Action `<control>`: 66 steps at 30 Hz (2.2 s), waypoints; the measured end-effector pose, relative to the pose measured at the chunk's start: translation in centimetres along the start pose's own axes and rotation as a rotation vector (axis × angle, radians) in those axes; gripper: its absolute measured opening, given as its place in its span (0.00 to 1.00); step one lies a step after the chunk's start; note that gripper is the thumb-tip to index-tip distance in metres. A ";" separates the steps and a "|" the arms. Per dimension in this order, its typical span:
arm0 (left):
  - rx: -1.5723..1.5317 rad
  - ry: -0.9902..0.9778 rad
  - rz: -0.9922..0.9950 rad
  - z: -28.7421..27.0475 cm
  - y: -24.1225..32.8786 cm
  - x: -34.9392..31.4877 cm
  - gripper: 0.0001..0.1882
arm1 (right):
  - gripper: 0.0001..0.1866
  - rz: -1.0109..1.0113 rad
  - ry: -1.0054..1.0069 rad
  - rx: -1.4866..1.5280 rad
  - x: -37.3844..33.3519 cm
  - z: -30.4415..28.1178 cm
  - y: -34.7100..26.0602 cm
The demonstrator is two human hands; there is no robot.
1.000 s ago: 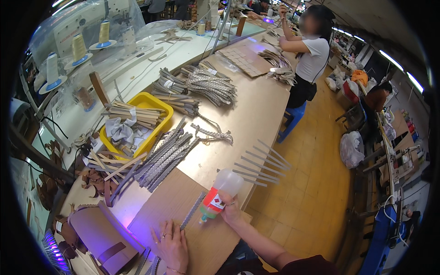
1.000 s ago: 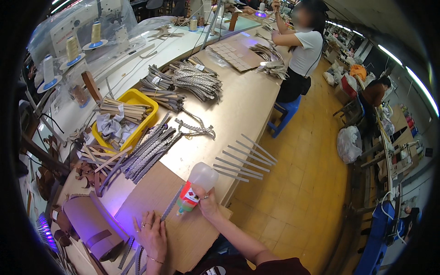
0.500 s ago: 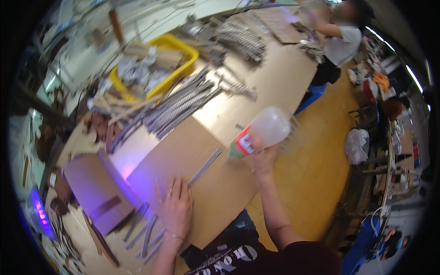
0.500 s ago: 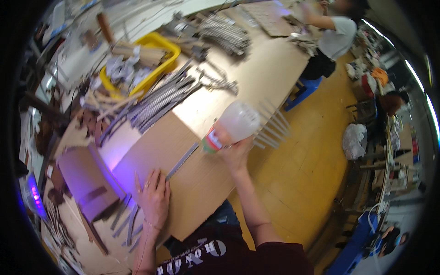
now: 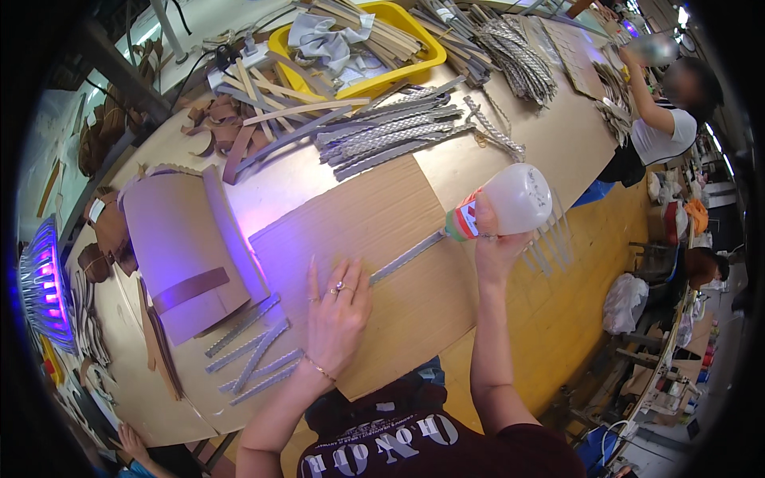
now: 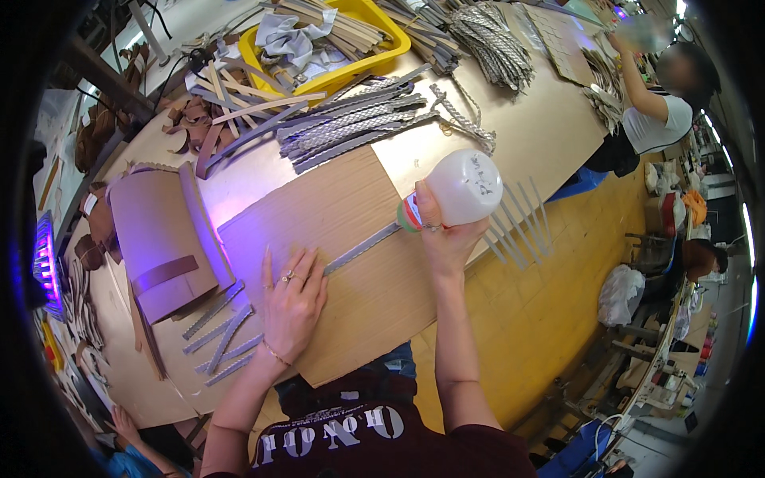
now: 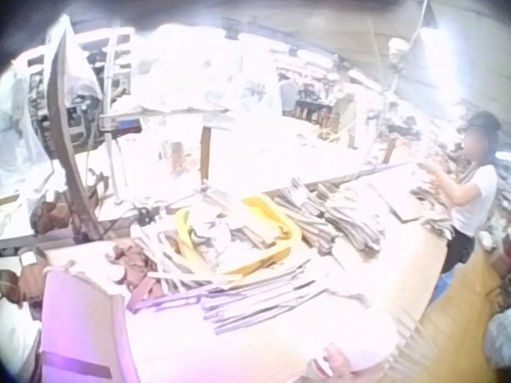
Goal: The person repeatedly applies glue from a bottle onto short twisted cords laid on a cardboard sheet. They pick up each cord, run the glue bottle along its length, and place it back down, repeating this process for multiple cords.
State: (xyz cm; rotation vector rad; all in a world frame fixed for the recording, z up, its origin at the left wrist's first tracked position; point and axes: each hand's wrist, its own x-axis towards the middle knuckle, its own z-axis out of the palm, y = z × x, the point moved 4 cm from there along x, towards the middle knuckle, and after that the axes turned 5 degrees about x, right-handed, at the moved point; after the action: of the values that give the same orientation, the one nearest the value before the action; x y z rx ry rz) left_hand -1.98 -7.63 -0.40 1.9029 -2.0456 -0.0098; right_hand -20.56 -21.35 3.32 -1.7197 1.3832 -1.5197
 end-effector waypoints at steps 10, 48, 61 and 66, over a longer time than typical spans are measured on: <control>-0.065 0.018 -0.065 -0.1 -0.4 -0.3 0.12 | 0.16 0.055 -0.103 0.123 -2.5 2.6 -2.1; -0.061 0.217 -0.041 -0.6 -2.1 -4.6 0.04 | 0.21 0.272 0.250 0.294 -4.5 -3.1 4.7; 0.106 0.150 -0.302 -12.0 -11.7 -17.9 0.10 | 0.19 0.563 0.136 0.826 -4.7 -0.9 5.7; 0.163 0.150 -0.289 -12.7 -14.2 -19.4 0.09 | 0.21 0.612 0.146 0.788 -6.0 1.3 4.4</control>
State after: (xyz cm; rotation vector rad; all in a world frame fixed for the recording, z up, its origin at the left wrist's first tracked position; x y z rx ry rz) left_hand 15.75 12.68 3.42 2.2106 -1.7062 0.2290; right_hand -20.37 -18.10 -3.51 -0.6465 1.0139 -1.5292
